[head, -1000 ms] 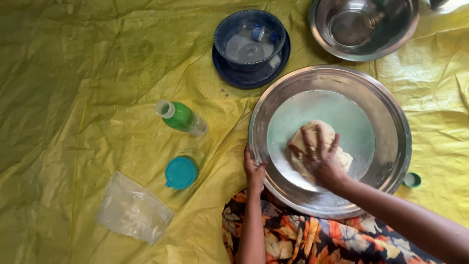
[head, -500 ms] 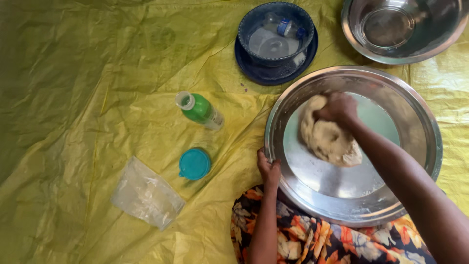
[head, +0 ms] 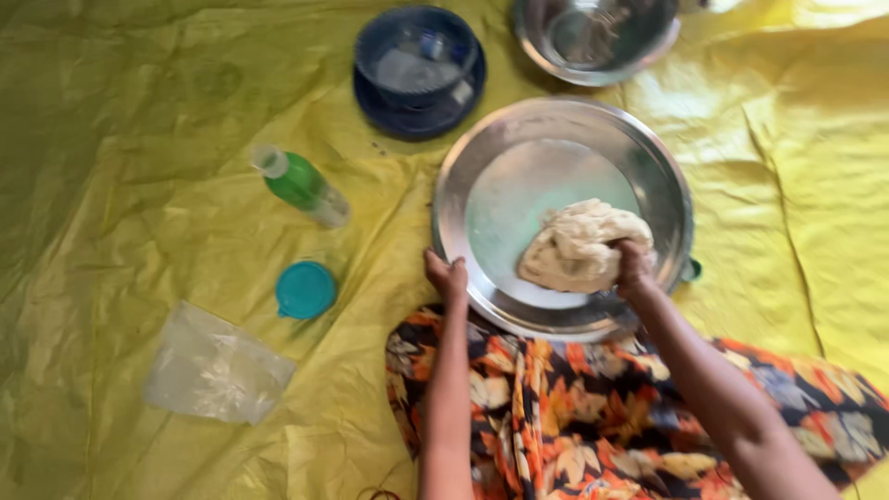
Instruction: The person kneads a large mass of dough in a metal bowl using both hands, repeatedly folding and pressing it. The person then places a portion of the dough into a plastic bag and continues kneading the remaining dough in the bowl.
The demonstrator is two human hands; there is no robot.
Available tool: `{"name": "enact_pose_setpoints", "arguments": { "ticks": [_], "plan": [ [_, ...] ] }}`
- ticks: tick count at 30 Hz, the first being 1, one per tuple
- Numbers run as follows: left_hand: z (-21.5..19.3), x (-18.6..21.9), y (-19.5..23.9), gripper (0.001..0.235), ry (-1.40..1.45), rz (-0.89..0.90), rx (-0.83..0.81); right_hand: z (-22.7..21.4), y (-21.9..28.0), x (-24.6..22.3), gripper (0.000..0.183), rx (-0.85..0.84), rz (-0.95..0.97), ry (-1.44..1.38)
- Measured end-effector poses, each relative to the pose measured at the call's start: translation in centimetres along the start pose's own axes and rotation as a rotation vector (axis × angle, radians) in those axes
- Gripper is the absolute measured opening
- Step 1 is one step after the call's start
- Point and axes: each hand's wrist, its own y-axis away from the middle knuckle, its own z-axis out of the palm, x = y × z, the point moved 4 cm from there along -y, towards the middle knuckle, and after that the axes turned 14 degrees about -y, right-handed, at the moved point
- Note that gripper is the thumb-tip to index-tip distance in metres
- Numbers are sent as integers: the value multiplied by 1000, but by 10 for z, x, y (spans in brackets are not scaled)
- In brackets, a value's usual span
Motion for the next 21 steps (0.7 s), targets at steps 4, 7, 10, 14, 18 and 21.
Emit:
{"name": "enact_pose_setpoints", "arguments": {
  "ticks": [4,7,10,14,18,21],
  "plan": [
    [-2,9,-14,59,-110,41,17,2,68,26,45,-122,293,-497],
    [-10,11,1,57,-69,46,87,31,126,6,52,-146,441,-527],
    [-22,15,5,55,-58,-10,133,67,173,-59,55,-263,274,-563],
    [-30,24,6,57,-78,-19,156,97,193,-197,60,-308,-101,-479],
    [-39,24,14,59,-32,-20,109,127,172,-310,65,-346,-578,-100],
    [-40,30,7,63,-85,13,124,157,147,-320,69,-267,-967,549]
  ]
}}
